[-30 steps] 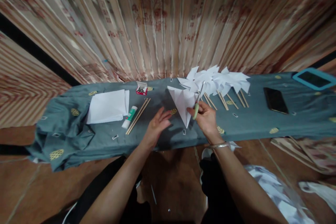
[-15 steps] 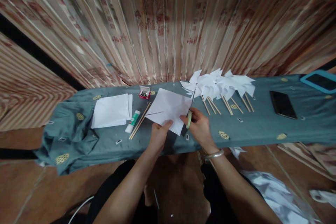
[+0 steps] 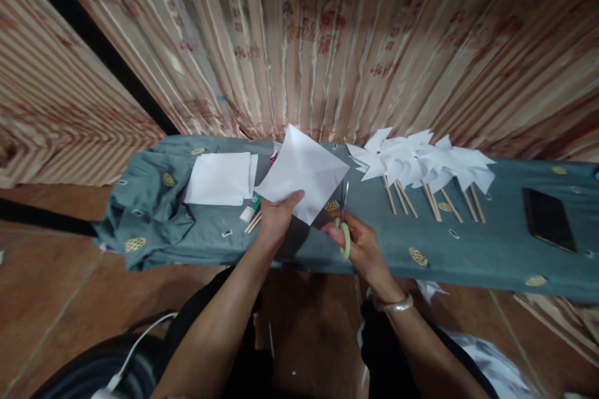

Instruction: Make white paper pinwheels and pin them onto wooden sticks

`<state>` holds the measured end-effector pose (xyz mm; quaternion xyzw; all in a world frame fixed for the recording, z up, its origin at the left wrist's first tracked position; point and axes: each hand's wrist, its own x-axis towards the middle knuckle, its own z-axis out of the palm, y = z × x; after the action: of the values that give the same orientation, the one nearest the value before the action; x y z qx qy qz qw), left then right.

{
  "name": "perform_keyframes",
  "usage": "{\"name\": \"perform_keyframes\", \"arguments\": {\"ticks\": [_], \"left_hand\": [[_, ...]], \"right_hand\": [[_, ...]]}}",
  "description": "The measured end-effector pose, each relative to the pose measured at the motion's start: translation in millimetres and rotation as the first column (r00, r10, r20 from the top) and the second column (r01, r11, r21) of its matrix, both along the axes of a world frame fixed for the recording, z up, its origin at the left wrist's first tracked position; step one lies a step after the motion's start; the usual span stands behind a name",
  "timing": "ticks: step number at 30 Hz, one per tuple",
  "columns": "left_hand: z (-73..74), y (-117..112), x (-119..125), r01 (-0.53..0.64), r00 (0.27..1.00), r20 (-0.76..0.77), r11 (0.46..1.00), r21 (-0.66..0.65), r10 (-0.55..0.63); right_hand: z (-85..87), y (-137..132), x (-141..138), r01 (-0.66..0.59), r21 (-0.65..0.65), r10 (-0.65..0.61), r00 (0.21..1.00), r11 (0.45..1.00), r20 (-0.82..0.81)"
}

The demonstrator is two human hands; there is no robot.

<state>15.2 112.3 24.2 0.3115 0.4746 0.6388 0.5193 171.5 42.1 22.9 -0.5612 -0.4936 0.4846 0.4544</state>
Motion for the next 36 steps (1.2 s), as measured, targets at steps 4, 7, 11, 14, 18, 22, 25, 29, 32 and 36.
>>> {"name": "perform_keyframes", "arguments": {"ticks": [4,7,11,14,18,22,25,29,32,36], "left_hand": [[7.9,9,-15,-0.112,0.994,0.008,0.994,0.018,0.112],[9.0,11,-20,-0.127,0.992,0.03,0.992,0.027,0.126],[6.1,7,-14,-0.092,0.995,0.042,0.995,0.029,0.091],[3.7,2,-6,-0.05,0.998,0.049,0.998,0.027,0.049],[1.2,-1,1,-0.027,0.998,0.051,0.999,0.021,0.025],[-1.2,-1,4,-0.038,0.998,0.054,0.998,0.05,0.035],[-2.6,0,5,-0.033,0.998,0.053,0.998,0.045,0.031],[-3.2,-1,5,-0.015,0.998,0.054,0.999,0.048,0.013],[-3.2,-2,5,-0.014,0.999,0.04,0.998,0.061,0.011],[-3.8,-1,5,-0.011,0.999,0.038,0.999,0.052,0.009]], "right_hand": [[-9.1,-19,-11,-0.194,-0.096,0.199,0.979,0.976,0.044],[-13.1,-28,-15,-0.315,-0.16,0.325,0.945,0.935,0.038],[-13.3,-29,-15,-0.375,-0.165,0.383,0.923,0.912,0.017],[-13.3,-25,-14,-0.373,-0.154,0.377,0.926,0.915,-0.006],[-9.9,-21,-14,-0.337,-0.158,0.333,0.942,0.928,-0.048],[-4.3,-21,-14,-0.322,-0.163,0.313,0.947,0.933,-0.075],[-4.9,-21,-13,-0.312,-0.152,0.307,0.95,0.938,-0.056],[-9.4,-21,-12,-0.33,-0.152,0.328,0.944,0.932,-0.043],[-10.4,-20,-11,-0.332,-0.147,0.332,0.943,0.932,-0.024],[-10.0,-20,-12,-0.329,-0.156,0.33,0.944,0.931,-0.019]]}}
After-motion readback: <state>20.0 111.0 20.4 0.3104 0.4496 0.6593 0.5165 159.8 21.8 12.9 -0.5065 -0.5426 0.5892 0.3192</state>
